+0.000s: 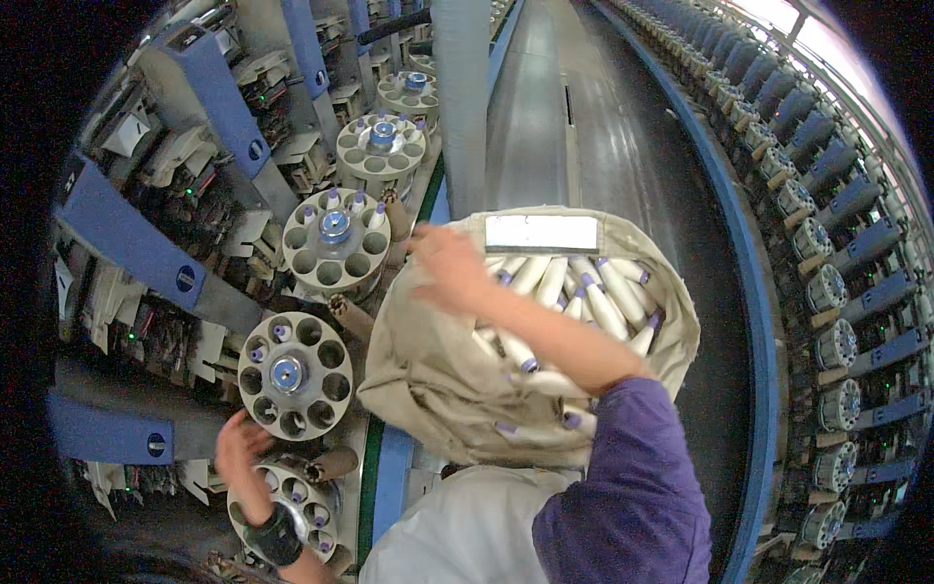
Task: The person repeatedly picks white spools from a cloth bag and places them into slots on a circular rotating fixture attached to a textile machine. The person handles the spools one at a time, moving along the row of machines to fill available slots.
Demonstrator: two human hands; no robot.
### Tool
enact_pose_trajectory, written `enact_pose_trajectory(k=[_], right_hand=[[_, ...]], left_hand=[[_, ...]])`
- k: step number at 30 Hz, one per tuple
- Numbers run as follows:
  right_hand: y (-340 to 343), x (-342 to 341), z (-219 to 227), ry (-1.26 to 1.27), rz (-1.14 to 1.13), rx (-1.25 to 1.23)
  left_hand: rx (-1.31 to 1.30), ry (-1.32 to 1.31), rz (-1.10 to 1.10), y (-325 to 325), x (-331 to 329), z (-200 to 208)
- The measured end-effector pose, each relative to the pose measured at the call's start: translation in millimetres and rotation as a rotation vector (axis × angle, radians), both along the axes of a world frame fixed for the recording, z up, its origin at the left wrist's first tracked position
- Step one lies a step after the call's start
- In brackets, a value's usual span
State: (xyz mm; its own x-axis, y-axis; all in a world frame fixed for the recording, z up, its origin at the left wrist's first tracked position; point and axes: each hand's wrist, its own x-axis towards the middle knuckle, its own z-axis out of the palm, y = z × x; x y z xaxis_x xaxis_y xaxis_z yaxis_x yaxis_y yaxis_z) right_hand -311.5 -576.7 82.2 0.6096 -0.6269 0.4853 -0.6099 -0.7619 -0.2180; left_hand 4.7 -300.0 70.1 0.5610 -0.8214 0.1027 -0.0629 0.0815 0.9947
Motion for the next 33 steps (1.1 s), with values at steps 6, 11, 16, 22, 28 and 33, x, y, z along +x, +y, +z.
enact_pose_trajectory(k=[6, 11, 16, 22, 28, 33], right_hand=[[-91.6, -147.5, -17.5, 0.521, -0.255, 0.117], [-149.0, -213.4, 20.1, 0.443, -0.065, 0.235], [-185.1, -292.4, 79.8, 0.431, -0.015, 0.401], [-297.0, -322.3, 33.6, 0.257, -0.197, 0.351], [-354.5, -278.6, -5.1, -0.114, -0.252, -0.087], [-313.1, -228.2, -35.1, 0.225, -0.252, 0.36]], left_hand=[[0.365, -0.366, -0.816, -242.2, -263.5, -20.0], [0.65, -0.761, -0.685, -338.9, -334.0, -73.8], [0.459, -0.67, -0.623, -362.6, -353.8, -82.7], [0.569, -0.472, -0.633, -442.1, -384.5, -74.3], [0.509, -0.311, -0.401, -506.1, -374.3, -84.6], [0.598, -0.614, -0.662, -540.7, -365.5, -79.4]])
